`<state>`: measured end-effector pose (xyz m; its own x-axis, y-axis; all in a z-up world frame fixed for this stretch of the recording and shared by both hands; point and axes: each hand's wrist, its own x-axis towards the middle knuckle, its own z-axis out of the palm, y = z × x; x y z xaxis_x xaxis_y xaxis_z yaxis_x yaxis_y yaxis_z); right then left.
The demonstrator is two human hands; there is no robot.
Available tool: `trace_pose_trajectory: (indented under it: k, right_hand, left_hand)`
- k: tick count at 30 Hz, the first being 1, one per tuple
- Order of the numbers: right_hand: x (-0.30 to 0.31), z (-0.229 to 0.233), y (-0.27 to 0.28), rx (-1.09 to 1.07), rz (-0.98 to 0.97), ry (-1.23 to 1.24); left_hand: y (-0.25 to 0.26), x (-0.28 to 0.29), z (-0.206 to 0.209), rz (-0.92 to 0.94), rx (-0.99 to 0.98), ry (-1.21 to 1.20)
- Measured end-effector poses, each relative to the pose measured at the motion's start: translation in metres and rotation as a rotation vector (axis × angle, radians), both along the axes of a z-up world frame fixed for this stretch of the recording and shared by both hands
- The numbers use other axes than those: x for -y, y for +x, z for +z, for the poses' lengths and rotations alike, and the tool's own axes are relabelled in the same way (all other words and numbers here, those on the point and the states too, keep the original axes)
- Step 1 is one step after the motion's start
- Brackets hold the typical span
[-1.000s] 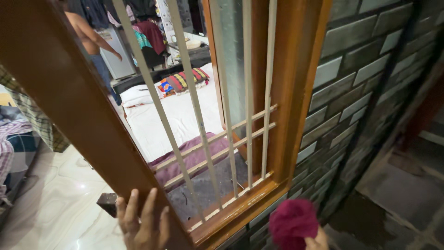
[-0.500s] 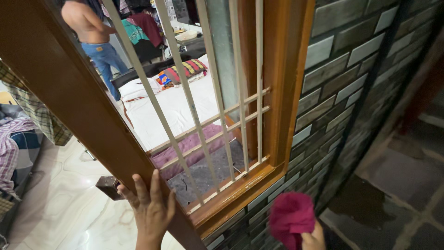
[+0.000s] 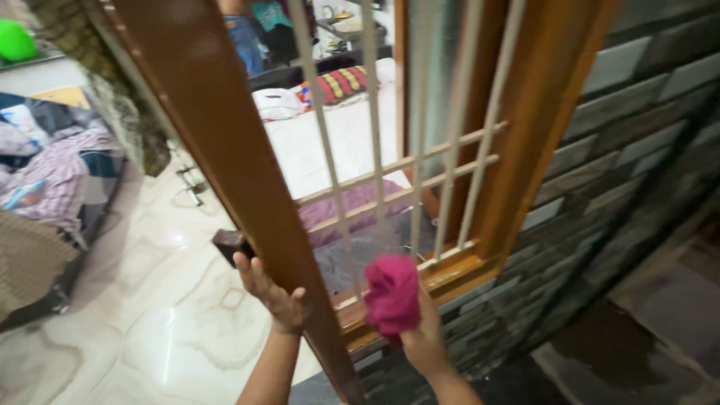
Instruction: The person wipes the wooden door frame and metal security bars with a pink cloth. They clean the vertical edges, horizontal bars, and the latch area of the door frame.
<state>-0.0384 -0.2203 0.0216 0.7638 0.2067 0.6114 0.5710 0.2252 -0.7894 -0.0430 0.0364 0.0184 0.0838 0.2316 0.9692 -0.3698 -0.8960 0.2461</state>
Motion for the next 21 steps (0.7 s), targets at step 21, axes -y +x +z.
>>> trace_pose_trajectory:
  k: [21]
  right_hand:
    - [-0.106, -0.110, 0.015, 0.051, -0.116, -0.448]
  left_hand:
    - [-0.015, 0.018, 0.050, -0.077, -0.040, -0.143]
